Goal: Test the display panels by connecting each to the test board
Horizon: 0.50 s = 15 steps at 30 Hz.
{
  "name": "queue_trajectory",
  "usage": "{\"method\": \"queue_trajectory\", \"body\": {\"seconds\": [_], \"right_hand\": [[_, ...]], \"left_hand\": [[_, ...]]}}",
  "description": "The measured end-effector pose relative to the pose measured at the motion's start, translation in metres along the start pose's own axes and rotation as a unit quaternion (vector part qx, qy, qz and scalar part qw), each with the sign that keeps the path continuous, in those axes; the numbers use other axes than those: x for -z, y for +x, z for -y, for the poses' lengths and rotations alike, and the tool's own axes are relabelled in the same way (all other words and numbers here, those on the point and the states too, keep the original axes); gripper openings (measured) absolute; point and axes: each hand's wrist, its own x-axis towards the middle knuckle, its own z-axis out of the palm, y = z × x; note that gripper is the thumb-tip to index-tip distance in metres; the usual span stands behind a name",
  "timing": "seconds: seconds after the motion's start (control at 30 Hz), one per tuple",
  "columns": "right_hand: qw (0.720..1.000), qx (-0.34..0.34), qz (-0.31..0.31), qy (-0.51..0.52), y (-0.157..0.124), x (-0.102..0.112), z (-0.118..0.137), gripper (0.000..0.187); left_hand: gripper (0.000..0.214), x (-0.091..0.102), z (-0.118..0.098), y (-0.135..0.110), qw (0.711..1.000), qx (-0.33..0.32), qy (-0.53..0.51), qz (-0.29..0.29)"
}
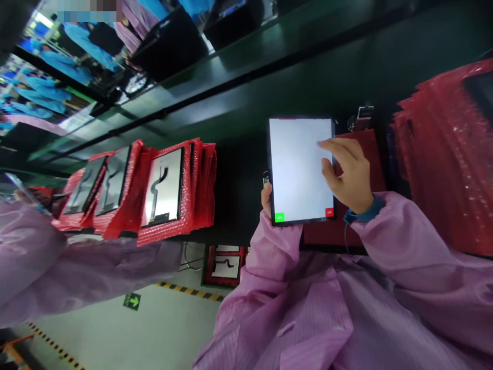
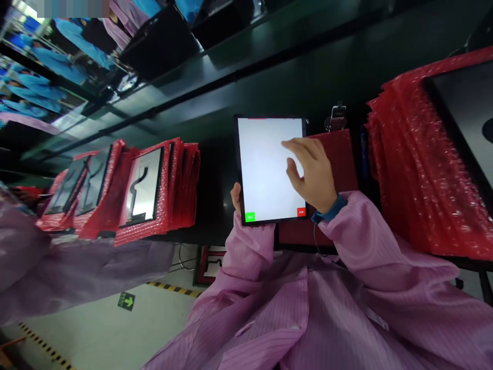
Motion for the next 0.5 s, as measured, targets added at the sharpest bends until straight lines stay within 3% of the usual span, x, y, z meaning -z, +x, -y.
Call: {"method": "queue_trajectory", "body": {"seconds": [0.13,0.3,0.37,0.43,0.5], "right_hand": [[0.997,-0.049,0.039,-0.041,-0.003,0.000,-0.019,0.033],[0.997,-0.072,0.039,0.002,-0.001,0.008,-0.022,0.040],[0.997,-0.059,0.045,0.031,0.000,0.012,-0.019,0.045],[0.996,-0.037,0.064,0.055,0.002,0.016,-0.015,0.048],[0.994,-0.022,0.081,0.068,0.002,0.017,-0.012,0.049]], "left_hand": [[0.056,0.009,0.001,0.002,0.998,0.018,-0.048,0.046],[0.040,0.003,-0.007,-0.003,0.996,0.031,-0.082,-0.020],[0.032,-0.006,-0.013,-0.008,0.996,0.045,-0.077,-0.021],[0.025,-0.019,-0.017,-0.011,0.997,0.046,-0.060,0.035],[0.033,-0.033,-0.016,-0.012,0.992,0.037,-0.041,0.116]]}}
